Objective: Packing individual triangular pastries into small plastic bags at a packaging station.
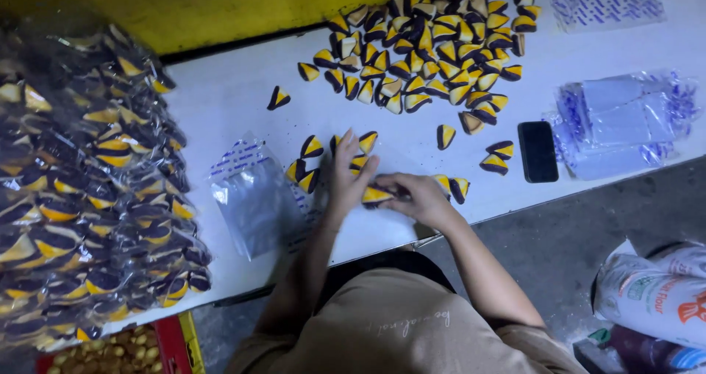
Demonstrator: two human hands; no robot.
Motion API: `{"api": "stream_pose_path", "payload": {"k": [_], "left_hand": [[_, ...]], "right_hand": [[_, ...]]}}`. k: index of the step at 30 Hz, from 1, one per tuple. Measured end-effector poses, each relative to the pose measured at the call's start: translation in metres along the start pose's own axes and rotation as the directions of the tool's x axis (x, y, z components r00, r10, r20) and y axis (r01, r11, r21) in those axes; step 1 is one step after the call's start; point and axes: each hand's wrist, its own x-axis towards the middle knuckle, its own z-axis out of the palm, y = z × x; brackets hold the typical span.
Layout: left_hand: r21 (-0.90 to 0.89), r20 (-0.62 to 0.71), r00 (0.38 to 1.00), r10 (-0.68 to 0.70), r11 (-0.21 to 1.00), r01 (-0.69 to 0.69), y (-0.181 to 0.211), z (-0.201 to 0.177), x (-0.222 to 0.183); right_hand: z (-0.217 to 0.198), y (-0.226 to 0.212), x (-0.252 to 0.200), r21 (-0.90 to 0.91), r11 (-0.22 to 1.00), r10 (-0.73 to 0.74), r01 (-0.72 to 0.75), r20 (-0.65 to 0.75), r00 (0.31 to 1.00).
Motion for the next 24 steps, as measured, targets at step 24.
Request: {"api": "stream_pose_path", "payload": {"k": [24], "left_hand": [[-0.353,-0.252,0.902,-0.351,0.901,0.252,0.007,0.047,-0.060]], "right_hand": [[-0.043,0.180,0.061,-0.528,0.794,0.248,-0.301,-0.171,0.954]]}}
